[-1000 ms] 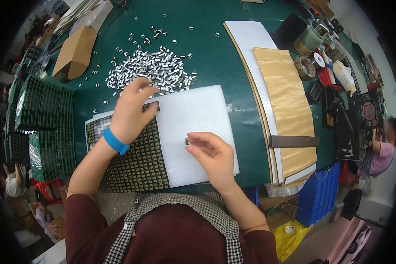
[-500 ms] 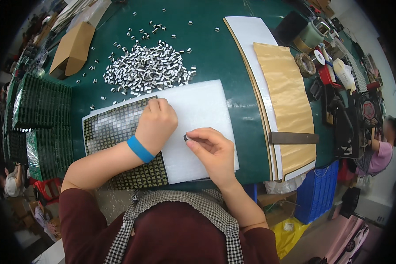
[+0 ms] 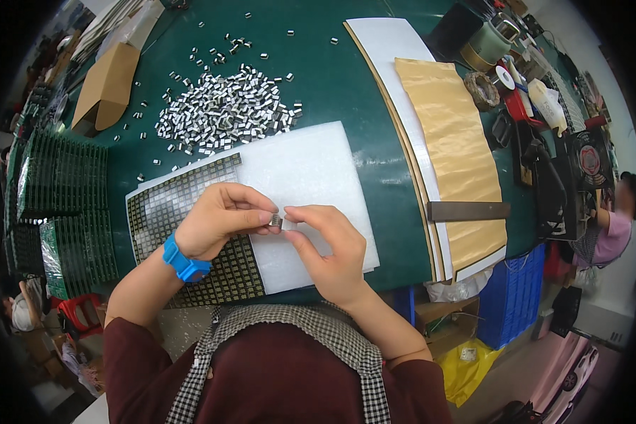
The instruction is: The person picks up small silver rectangular components from a pile on a green workbench and places them one by one into slots on a white foam sheet. The person handles the components with their fingers, carefully aligning them before placement. The task involves repetitive picking and placing of small electronic parts.
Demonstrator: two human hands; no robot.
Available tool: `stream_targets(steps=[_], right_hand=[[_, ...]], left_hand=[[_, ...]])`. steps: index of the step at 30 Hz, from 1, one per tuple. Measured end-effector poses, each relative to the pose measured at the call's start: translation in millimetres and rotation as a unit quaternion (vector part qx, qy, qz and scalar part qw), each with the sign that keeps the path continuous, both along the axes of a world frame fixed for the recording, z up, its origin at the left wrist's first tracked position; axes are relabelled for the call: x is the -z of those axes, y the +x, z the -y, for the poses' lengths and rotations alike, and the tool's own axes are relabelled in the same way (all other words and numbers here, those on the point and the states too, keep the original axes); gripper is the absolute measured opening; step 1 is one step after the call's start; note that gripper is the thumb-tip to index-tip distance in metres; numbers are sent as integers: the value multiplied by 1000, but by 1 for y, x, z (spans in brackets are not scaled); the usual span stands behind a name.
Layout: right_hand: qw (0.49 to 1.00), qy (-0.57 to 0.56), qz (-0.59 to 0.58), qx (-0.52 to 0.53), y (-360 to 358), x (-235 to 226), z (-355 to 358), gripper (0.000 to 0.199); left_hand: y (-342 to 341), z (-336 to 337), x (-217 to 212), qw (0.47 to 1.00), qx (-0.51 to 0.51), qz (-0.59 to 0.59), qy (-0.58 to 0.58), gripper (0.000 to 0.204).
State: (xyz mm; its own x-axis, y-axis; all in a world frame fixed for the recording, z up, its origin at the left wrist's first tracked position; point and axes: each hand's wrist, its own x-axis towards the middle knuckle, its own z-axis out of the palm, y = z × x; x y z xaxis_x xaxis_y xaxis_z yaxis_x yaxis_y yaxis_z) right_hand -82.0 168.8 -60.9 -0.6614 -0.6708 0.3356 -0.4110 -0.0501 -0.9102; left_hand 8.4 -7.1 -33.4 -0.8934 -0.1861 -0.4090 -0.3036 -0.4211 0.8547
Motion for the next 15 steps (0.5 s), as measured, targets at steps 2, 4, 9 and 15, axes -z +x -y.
stream_targets(steps=[2,4,9,15], right_hand=[[1000,-6,19,-1,1,0,1,32],[1000,-8,18,1,1,1,2,33],[1000,-6,2,7,1,4,2,33],[1000,-6,-6,-3,0,4,2,32]], left_hand=[[1,-2,4,998,-3,15,56,17],[1,-2,6,997,0,18,71,17],[2,-4,7,994,10,22,110,16],[3,-5,9,995,8,19,100,14]])
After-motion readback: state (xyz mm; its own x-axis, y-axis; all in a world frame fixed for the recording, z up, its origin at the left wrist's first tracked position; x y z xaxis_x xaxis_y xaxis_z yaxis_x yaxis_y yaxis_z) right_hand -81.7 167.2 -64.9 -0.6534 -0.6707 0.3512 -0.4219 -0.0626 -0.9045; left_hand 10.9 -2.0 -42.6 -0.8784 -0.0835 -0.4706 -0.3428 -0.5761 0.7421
